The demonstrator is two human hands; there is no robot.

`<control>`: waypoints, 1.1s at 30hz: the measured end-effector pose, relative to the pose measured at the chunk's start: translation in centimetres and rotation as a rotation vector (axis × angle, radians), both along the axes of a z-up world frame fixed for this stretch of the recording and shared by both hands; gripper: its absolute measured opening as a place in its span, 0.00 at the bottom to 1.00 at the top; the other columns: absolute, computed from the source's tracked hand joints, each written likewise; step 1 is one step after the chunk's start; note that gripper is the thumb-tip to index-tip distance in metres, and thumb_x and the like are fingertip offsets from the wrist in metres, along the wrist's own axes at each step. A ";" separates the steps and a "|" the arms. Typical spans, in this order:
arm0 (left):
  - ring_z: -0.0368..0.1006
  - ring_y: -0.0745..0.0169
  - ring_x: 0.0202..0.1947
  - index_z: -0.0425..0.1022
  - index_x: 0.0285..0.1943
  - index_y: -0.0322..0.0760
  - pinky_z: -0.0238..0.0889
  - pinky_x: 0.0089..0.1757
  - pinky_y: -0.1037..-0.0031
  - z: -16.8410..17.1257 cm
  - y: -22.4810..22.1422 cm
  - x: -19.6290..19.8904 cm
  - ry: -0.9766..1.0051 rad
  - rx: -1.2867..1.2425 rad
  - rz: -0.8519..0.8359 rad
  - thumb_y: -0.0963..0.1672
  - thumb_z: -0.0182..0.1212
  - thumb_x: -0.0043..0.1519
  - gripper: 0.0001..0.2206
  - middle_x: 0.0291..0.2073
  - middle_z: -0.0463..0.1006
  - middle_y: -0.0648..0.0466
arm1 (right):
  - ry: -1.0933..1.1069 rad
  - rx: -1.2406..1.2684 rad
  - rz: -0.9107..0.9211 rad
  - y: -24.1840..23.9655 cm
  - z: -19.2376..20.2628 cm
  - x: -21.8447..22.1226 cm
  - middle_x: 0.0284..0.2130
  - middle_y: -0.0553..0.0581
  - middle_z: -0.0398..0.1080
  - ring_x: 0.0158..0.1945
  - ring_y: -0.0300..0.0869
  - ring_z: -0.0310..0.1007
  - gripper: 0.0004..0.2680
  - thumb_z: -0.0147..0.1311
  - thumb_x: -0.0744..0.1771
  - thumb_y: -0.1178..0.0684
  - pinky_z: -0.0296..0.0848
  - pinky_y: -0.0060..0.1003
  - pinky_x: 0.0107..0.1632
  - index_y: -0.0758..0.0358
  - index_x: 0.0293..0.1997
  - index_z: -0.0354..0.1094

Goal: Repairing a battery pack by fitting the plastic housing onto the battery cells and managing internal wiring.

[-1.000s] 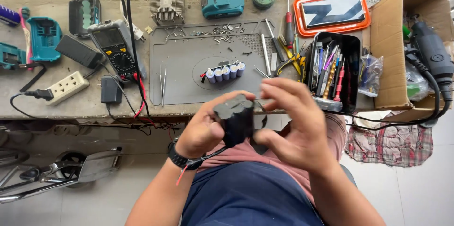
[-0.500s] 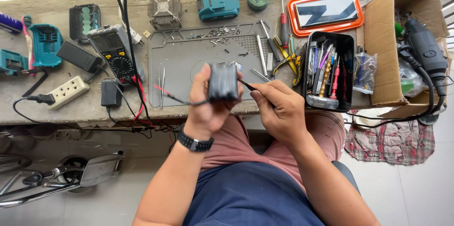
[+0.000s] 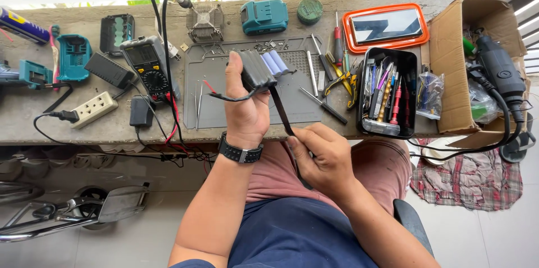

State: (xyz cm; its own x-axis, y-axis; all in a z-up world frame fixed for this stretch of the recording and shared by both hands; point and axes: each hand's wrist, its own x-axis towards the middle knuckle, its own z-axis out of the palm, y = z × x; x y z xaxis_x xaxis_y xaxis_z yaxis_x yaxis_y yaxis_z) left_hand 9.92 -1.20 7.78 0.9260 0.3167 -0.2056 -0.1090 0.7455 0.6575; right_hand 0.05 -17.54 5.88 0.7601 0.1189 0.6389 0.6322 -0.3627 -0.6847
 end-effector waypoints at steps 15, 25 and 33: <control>0.85 0.60 0.31 0.65 0.59 0.39 0.81 0.34 0.71 -7.2 6.0 -0.6 -0.075 0.615 0.238 0.47 0.82 0.69 0.24 0.35 0.77 0.52 | -0.086 -0.082 0.042 -1.0 3.8 -2.6 0.27 0.59 0.77 0.26 0.58 0.78 0.02 0.67 0.69 0.60 0.79 0.47 0.31 0.62 0.39 0.84; 0.69 0.72 0.38 0.77 0.58 0.44 0.66 0.41 0.76 -3.7 7.0 -4.5 -0.168 1.094 -0.175 0.64 0.57 0.71 0.27 0.39 0.77 0.63 | -0.052 0.154 -0.281 -7.0 6.3 1.6 0.32 0.68 0.74 0.36 0.50 0.70 0.11 0.52 0.79 0.70 0.66 0.45 0.47 0.79 0.39 0.74; 0.74 0.66 0.50 0.73 0.63 0.47 0.66 0.52 0.71 0.0 5.6 -7.7 -0.557 1.137 -1.086 0.53 0.82 0.52 0.31 0.51 0.81 0.60 | 0.426 1.186 -0.274 -7.0 6.6 9.9 0.28 0.56 0.77 0.35 0.47 0.80 0.08 0.58 0.75 0.50 0.94 0.59 0.44 0.58 0.41 0.79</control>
